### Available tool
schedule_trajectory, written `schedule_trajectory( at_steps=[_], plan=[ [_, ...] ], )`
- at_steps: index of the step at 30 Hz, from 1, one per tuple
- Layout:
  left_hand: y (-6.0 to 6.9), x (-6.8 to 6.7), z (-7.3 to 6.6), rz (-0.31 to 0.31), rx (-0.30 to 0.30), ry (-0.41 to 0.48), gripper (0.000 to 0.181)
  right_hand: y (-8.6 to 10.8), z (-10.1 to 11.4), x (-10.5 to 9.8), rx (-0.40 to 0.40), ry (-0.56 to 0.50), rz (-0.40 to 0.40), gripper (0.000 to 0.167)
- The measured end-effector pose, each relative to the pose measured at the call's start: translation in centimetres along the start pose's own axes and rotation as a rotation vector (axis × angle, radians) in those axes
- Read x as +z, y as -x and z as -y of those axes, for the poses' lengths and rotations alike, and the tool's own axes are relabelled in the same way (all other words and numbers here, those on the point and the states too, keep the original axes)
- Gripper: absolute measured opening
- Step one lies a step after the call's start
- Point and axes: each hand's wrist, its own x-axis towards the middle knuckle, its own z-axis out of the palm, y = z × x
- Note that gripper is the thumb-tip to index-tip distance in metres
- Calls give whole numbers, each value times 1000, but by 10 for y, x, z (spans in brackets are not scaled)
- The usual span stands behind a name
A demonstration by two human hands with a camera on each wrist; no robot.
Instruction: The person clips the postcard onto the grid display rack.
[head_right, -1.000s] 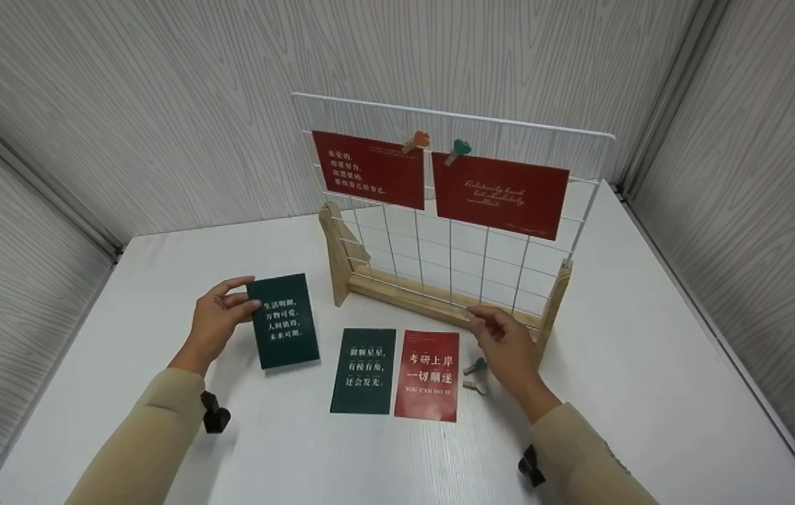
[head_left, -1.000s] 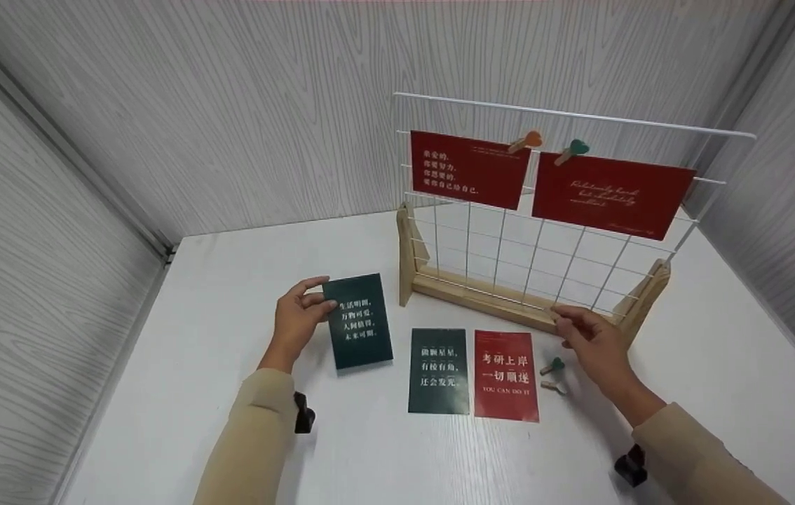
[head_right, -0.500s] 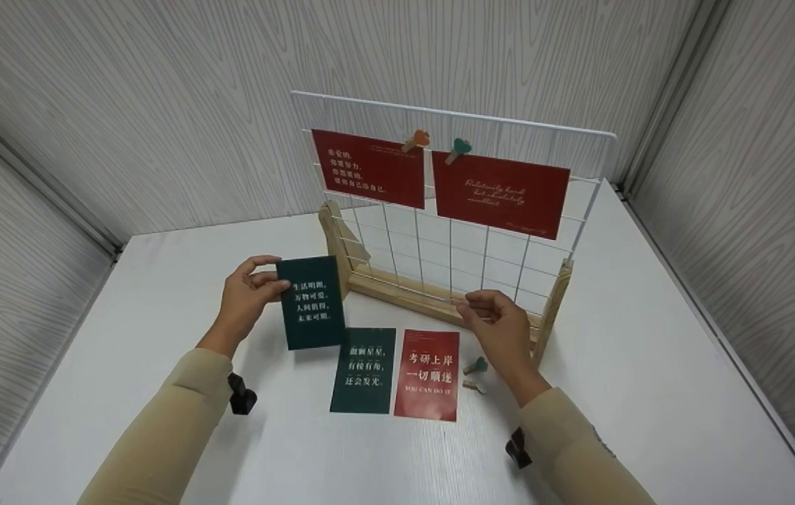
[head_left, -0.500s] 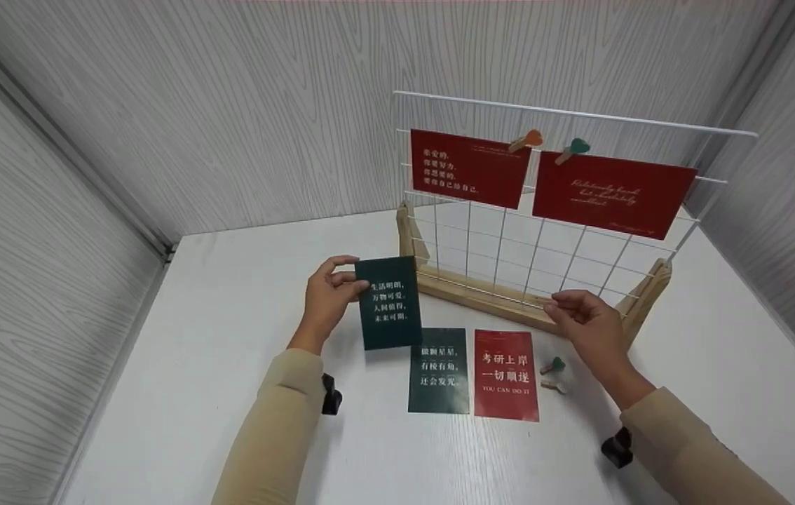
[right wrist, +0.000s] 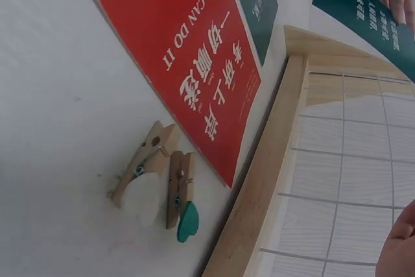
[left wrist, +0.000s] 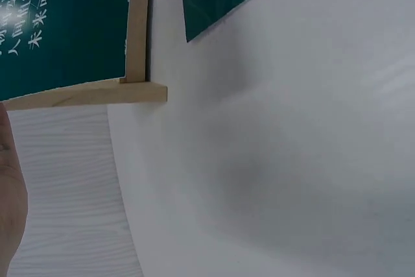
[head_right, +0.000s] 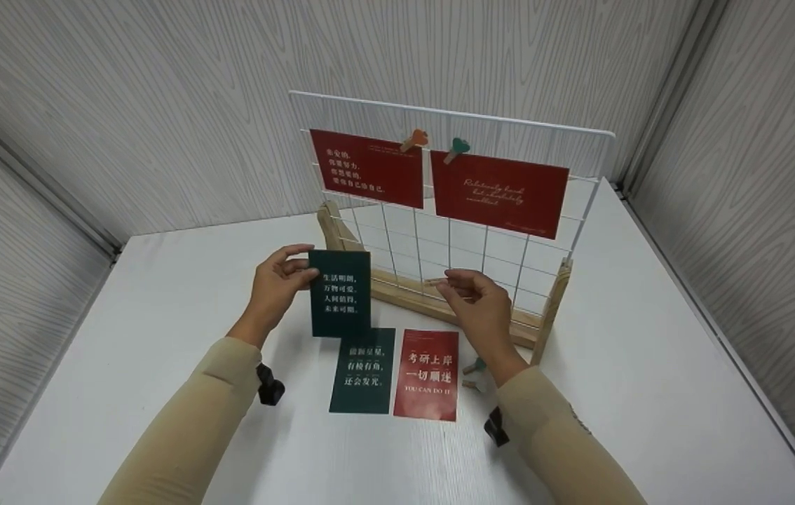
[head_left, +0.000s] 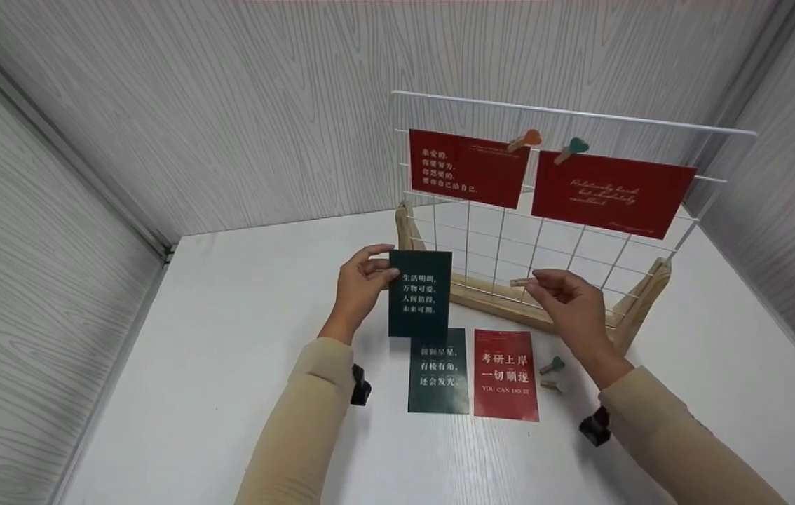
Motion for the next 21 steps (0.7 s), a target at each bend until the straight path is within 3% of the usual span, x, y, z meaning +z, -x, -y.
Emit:
schedule_trajectory(
  at_steps=[16,21],
  plan=[
    [-11,34,-15,41,50,-12,36,-18,23,16,-68,-24,5,21],
    [-13,43,-18,53,35,-28,35,-31,4,24,-114,7,-30,21]
  ],
)
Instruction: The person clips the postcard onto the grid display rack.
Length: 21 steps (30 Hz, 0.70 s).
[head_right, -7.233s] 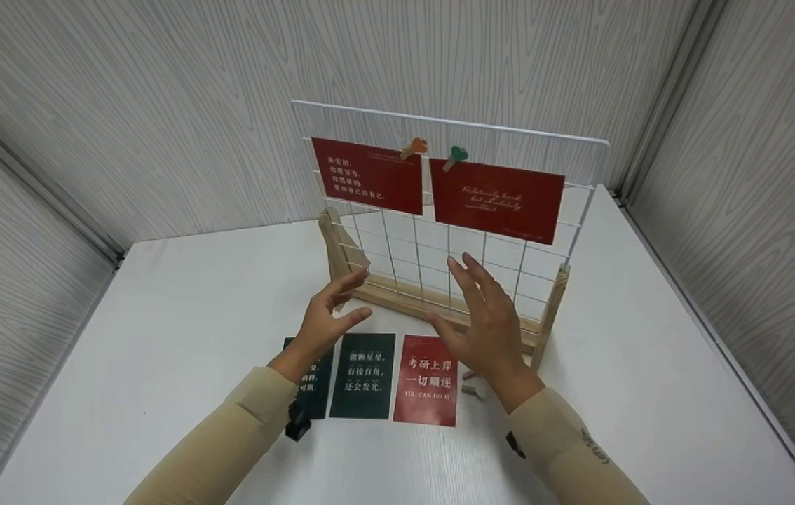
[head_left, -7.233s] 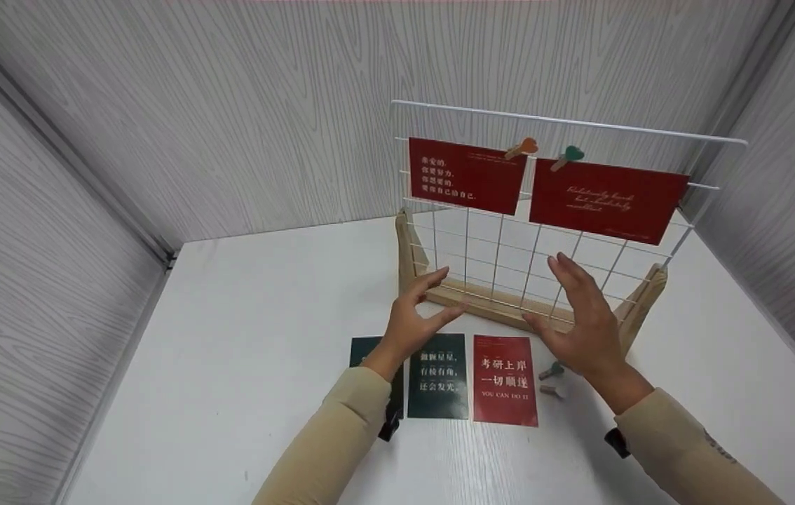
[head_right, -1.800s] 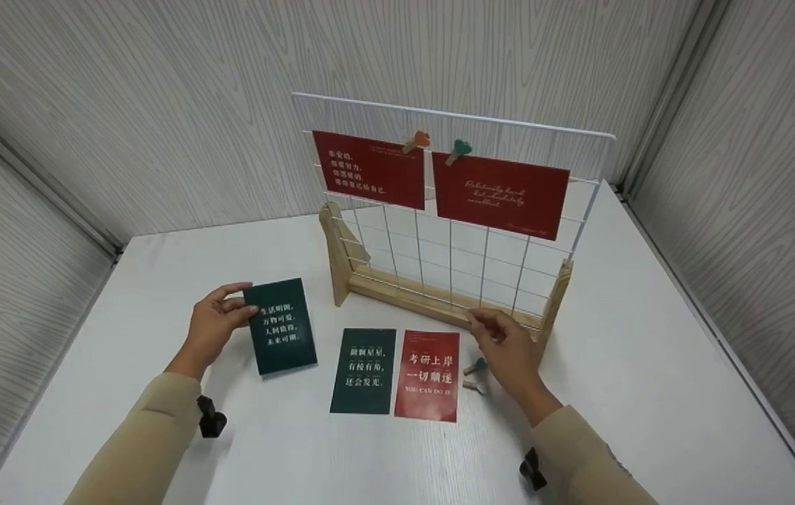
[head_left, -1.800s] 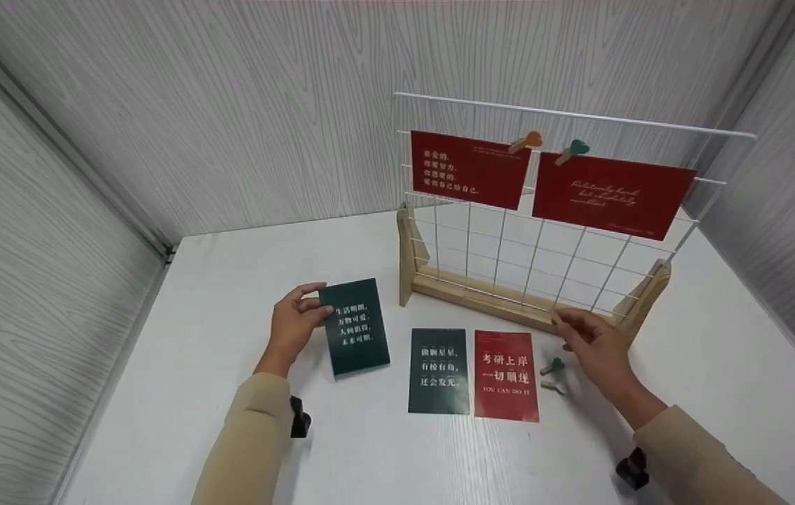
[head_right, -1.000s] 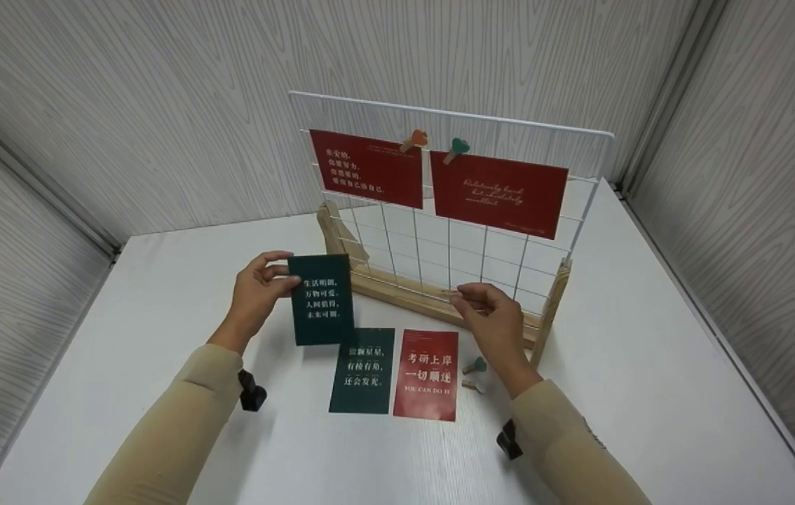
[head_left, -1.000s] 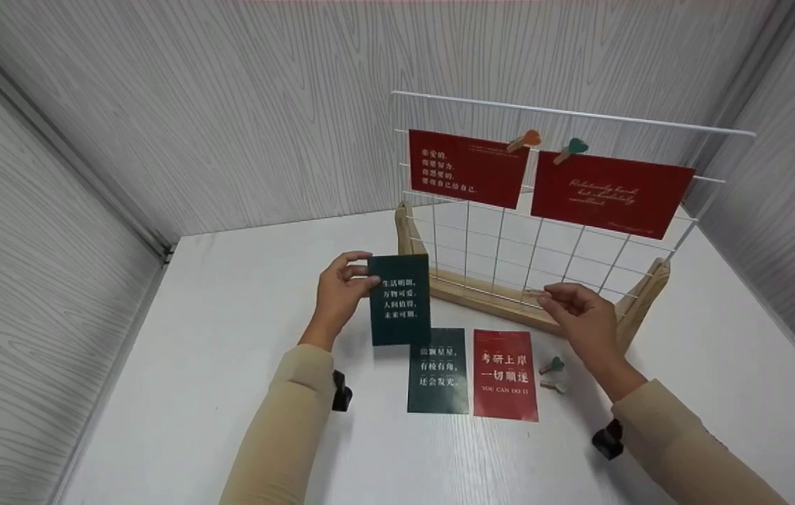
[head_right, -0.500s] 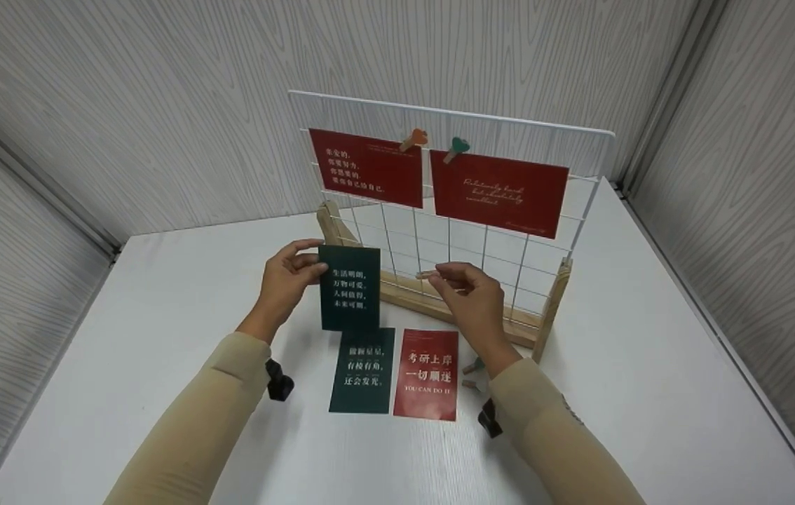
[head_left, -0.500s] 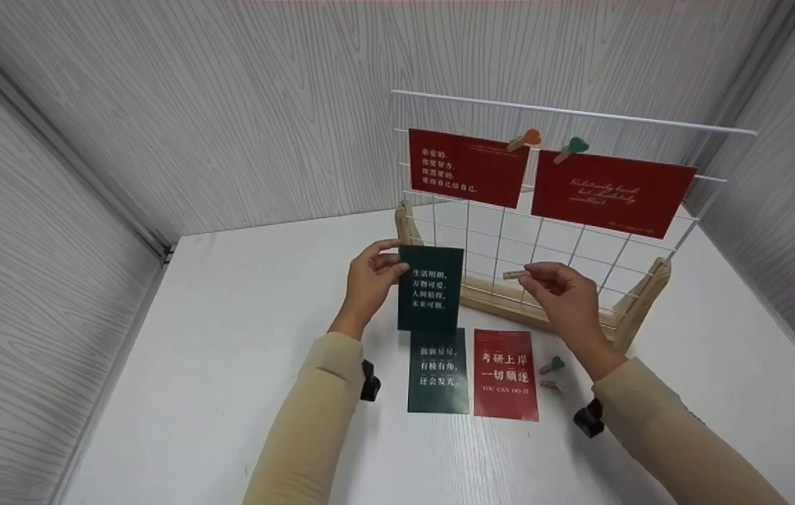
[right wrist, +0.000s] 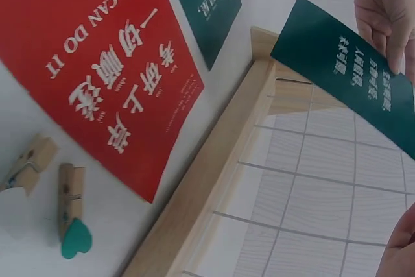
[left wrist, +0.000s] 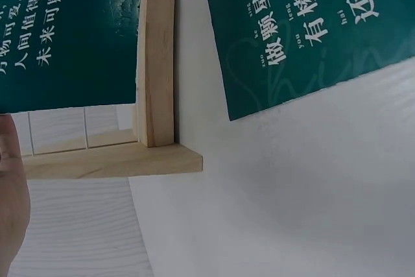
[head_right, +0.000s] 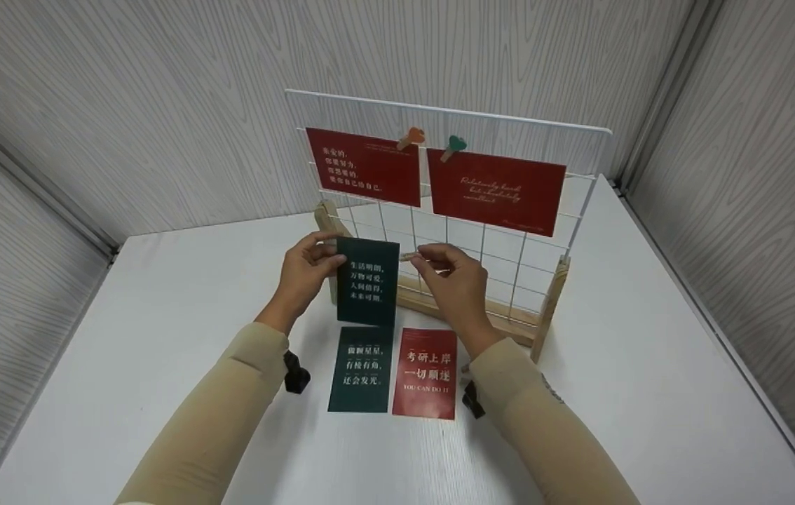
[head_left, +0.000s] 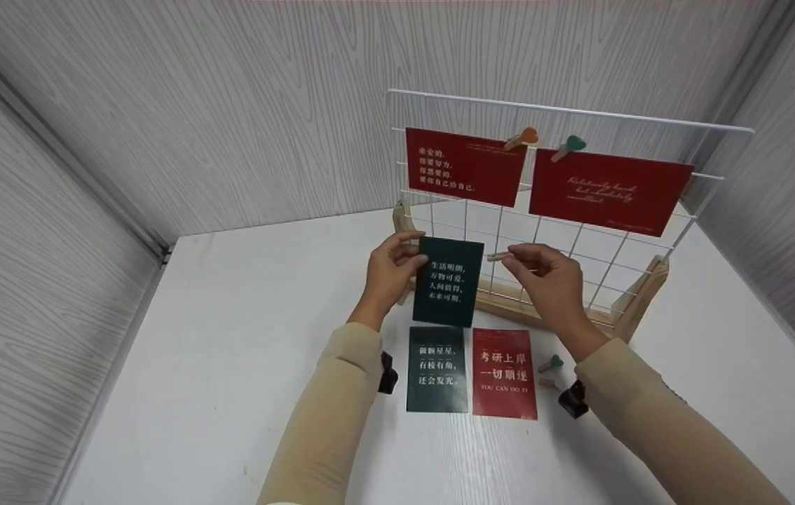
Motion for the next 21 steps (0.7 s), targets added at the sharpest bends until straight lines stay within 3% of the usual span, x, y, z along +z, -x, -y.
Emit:
schedule_trajectory(
  at_steps=[2,14,21],
  plan=[
    [-1,3,0,5,-6,2,35,-5,-7,4,-12,13,-12,22],
    [-12,17,-3,-3,38,18,34,-18,9,23,-14,150,-47,23],
    [-15,21,-4,-22,30,-15,33,-24,14,32,-19,154,-97,20]
  ],
)
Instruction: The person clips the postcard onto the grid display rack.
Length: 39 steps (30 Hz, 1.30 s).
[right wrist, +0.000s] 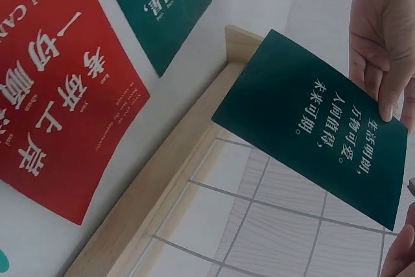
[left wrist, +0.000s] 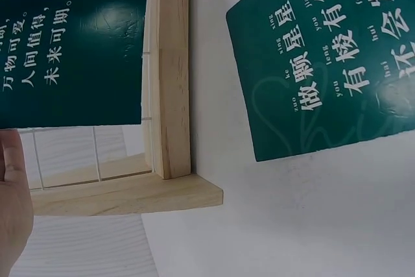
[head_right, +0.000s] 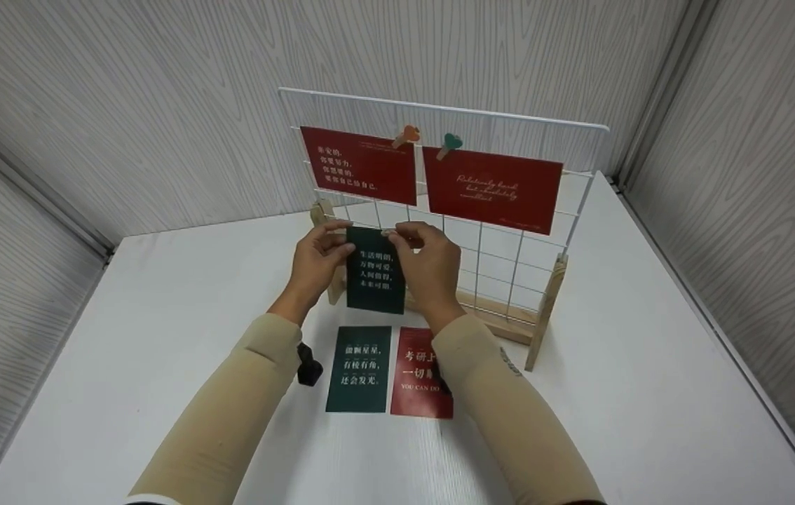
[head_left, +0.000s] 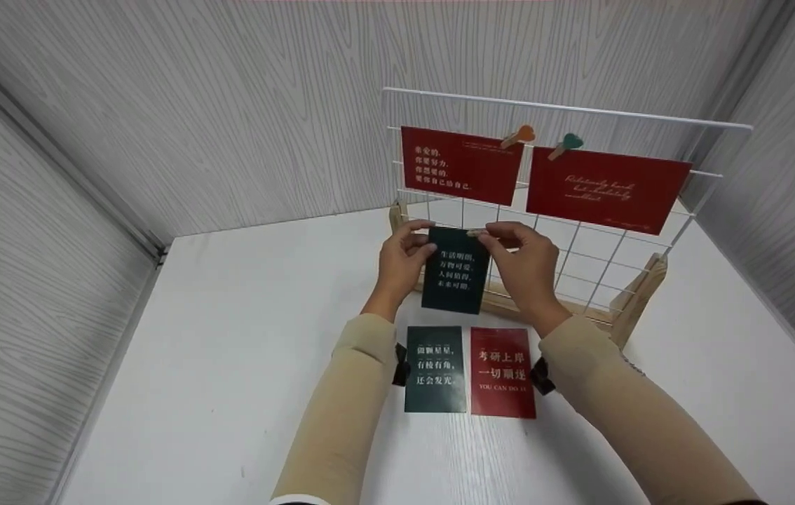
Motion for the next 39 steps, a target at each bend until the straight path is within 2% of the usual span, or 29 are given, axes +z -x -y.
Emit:
schedule_trajectory(
  at_steps=[9,18,23,29,35,39],
  plan=[
    [-2,3,-3,-20,-14,-38,33,-4,2,5,29,9,-15,19],
    [-4,6,-4,-43,-4,-87,33,-7,1,8,-2,2,-31,17],
    [-5,8,-2,-61,24,-121,32,-9,3,12,0,54,-19,17],
    [-5,8,-3,-91,7,-150,32,-9,7,17,33,104,6,17],
    [-6,9,-4,-95,-28,-160,32,-11,8,19,26,156,10,17],
    [-7,10,-3,-103,-26,-158,31,-13,9,20,26,187,13,18]
  ],
)
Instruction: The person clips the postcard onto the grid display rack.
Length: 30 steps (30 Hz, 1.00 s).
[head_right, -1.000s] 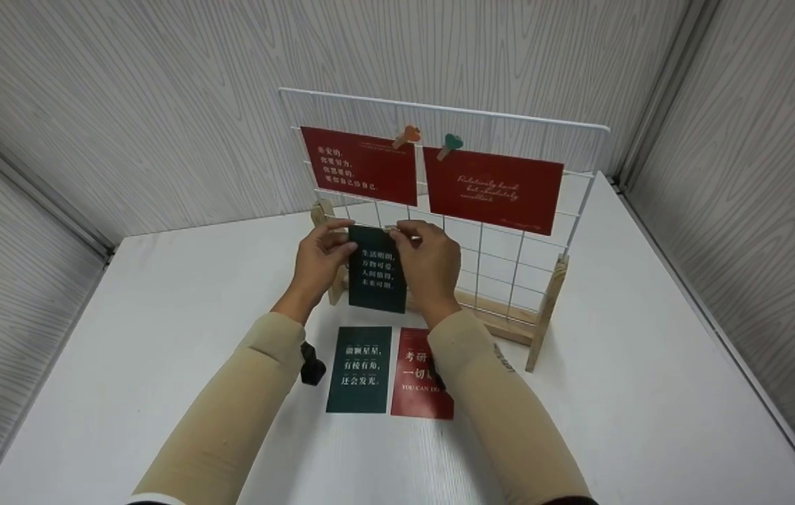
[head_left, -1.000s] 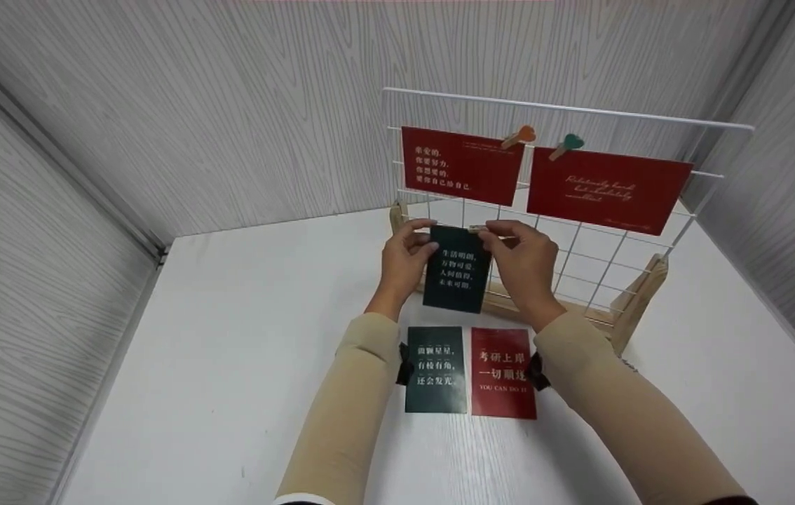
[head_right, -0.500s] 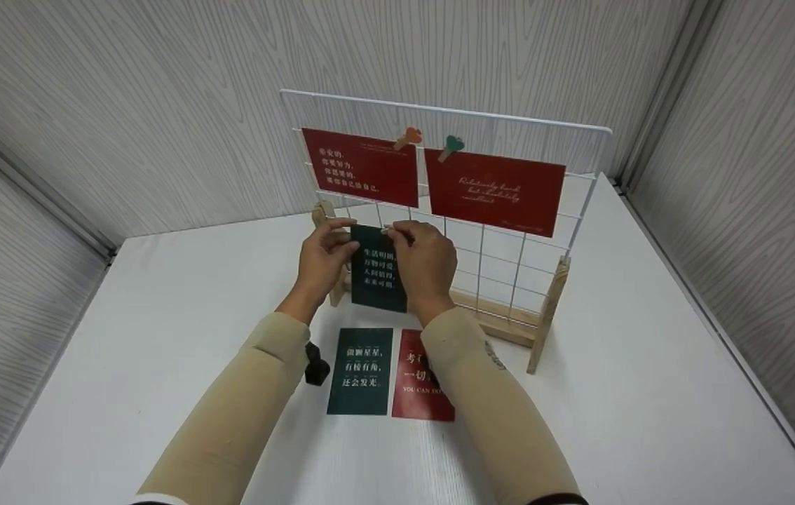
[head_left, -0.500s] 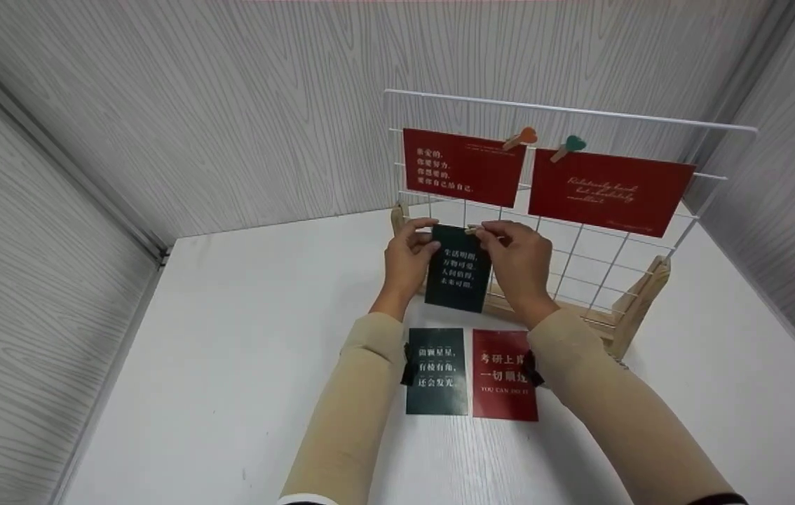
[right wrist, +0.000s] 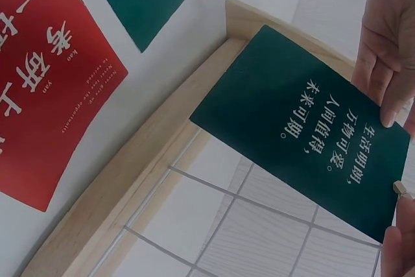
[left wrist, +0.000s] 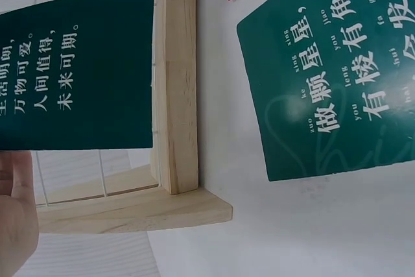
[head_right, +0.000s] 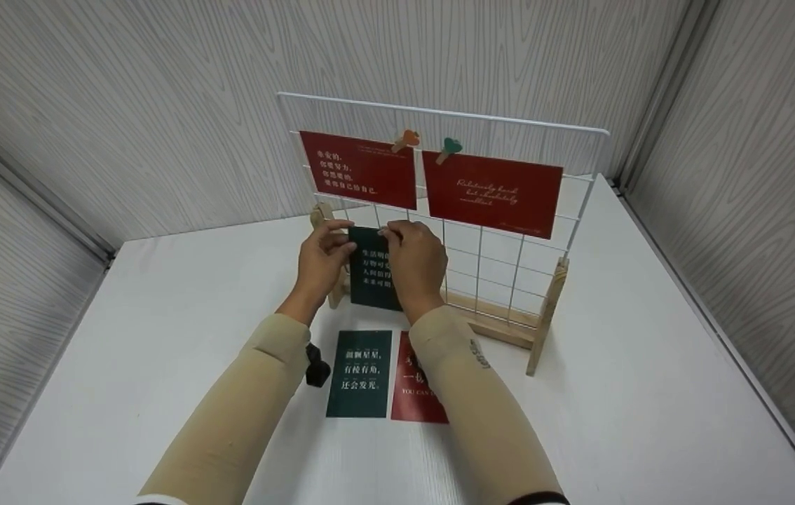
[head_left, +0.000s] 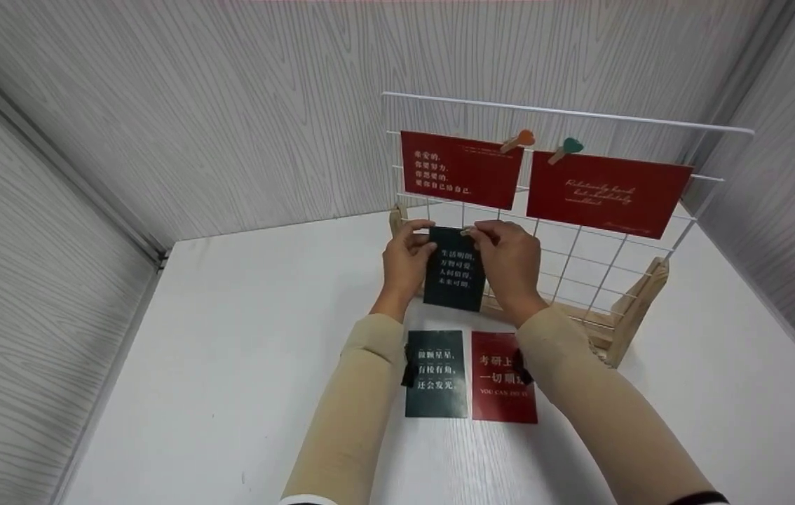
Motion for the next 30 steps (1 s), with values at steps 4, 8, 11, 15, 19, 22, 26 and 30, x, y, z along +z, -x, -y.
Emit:
schedule_trajectory(
  at_steps=[4,8,11,15,19,22,26,30],
  plan=[
    [-2,2,1,-7,10,-12,30,-1,0,1,-9,38,-1,18],
    [-2,3,2,-11,17,-14,29,-1,2,0,-16,55,2,17],
    [-2,3,1,-18,19,-15,29,-2,4,1,-20,69,12,16],
    [-2,4,1,-25,19,-17,28,-3,7,0,-9,83,36,16],
    [-1,5,1,-21,17,-11,27,-3,10,0,19,94,62,16],
    [-1,5,1,-21,14,-11,26,-3,10,0,20,104,65,17],
    [-2,5,1,-24,15,-14,26,-3,8,0,9,116,62,18],
    [-2,5,1,-23,17,-16,26,-3,7,1,10,118,57,20]
  ],
)
